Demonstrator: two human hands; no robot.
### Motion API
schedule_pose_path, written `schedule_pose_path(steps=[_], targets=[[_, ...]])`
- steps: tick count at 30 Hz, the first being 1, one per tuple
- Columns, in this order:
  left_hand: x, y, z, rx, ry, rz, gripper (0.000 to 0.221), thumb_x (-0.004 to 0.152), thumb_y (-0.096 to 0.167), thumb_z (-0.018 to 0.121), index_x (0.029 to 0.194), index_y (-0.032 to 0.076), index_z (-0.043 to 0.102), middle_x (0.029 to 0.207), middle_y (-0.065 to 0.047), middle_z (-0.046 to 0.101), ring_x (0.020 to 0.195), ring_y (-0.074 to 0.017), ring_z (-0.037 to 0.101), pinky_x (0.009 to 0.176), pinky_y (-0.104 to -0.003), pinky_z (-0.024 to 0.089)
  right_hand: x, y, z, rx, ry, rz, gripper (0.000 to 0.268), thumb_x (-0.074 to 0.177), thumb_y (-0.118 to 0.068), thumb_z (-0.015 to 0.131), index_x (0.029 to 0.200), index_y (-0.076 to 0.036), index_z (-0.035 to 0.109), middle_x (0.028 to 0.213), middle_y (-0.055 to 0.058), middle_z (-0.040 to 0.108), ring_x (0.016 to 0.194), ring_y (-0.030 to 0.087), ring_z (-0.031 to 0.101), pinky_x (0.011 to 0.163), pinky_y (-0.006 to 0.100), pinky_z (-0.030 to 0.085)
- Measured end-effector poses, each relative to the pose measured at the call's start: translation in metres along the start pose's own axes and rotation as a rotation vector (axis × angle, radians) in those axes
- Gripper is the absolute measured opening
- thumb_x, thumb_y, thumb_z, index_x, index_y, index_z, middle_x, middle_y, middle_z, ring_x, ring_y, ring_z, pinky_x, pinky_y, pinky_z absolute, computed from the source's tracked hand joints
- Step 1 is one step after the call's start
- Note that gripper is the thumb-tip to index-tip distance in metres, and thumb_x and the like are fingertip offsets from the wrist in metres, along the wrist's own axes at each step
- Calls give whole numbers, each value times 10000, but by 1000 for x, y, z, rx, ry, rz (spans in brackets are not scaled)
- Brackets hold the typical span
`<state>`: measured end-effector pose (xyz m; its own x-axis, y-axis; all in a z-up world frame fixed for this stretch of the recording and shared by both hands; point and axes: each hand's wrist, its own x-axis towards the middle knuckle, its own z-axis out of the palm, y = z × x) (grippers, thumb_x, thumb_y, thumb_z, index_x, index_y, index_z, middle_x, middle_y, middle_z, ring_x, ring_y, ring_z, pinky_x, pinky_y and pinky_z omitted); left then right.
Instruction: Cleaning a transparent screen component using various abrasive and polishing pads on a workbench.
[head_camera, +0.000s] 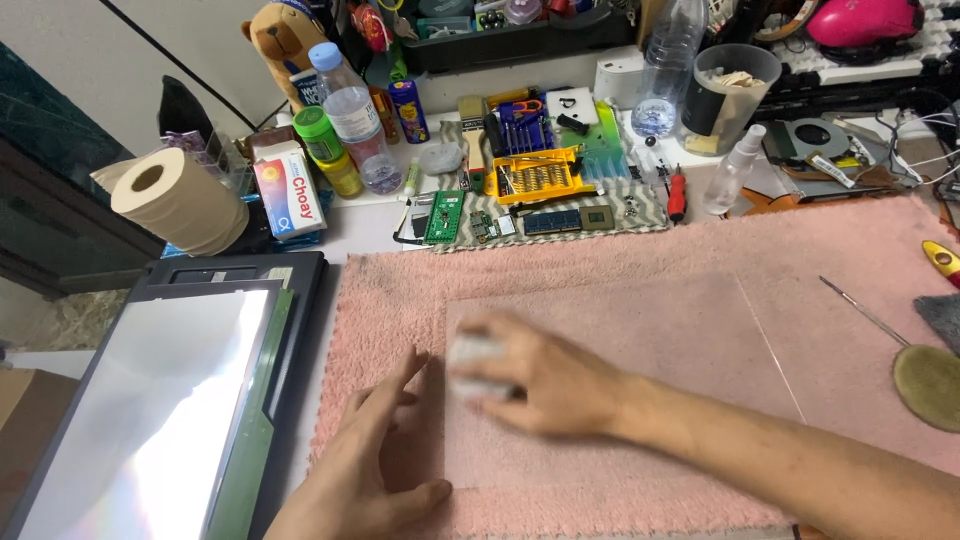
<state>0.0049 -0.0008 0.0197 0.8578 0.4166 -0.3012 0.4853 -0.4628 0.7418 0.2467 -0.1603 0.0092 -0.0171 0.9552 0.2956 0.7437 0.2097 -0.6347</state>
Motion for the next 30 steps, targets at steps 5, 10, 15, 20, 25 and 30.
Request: schedule_pose_path(steps=[5,10,15,20,25,30], targets=[[-5,6,0,-14,-8,-22,1412,770,229,1065,1884,386,212,1636,-54,567,1501,-179,634,1294,-368,461,-6,2,3,-3,25,-104,387,1046,-214,802,1401,-63,810,1425,227,691,1374,369,642,1210,553,558],[-5,8,0,-9,-14,29,1407,796,230,1043,1893,339,170,1614,-88,570,1463,-230,648,1272,-391,472,-2,6,-1,-43,11,-18,378,1053,-282,782,1408,-157,824,1539,242,710,1400,372,677,1204,619,532],[-8,15,-3,-32,4,137,1327,784,189,975,1876,279,226,1612,-106,615,1465,-247,582,1213,-415,463,-10,-25,-1,43,-125,-209,359,1066,-193,766,1398,-64,806,1554,256,688,1442,404,634,1242,587,526],[-9,14,-3,-87,-22,112,1317,800,134,972,1874,302,228,1618,-110,582,1492,-246,575,1273,-409,419,-11,-2,7,-47,15,-189,330,1060,-208,784,1370,-97,808,1505,274,690,1409,441,661,1199,602,536],[-9,20,-6,-115,-57,145,1263,842,93,961,1867,279,248,1651,-136,554,1581,-285,551,1307,-463,393,-13,-20,5,20,-124,-271,314,1104,-217,729,1372,-75,810,1501,295,717,1342,414,705,1177,561,598],[-7,13,-3,-107,-40,300,1229,826,33,890,1841,163,211,1852,-99,499,1518,-271,482,1275,-437,354,-24,-31,12,11,-52,-281,319,1097,-185,732,1369,-21,763,1439,309,713,1312,443,709,1153,583,607]])
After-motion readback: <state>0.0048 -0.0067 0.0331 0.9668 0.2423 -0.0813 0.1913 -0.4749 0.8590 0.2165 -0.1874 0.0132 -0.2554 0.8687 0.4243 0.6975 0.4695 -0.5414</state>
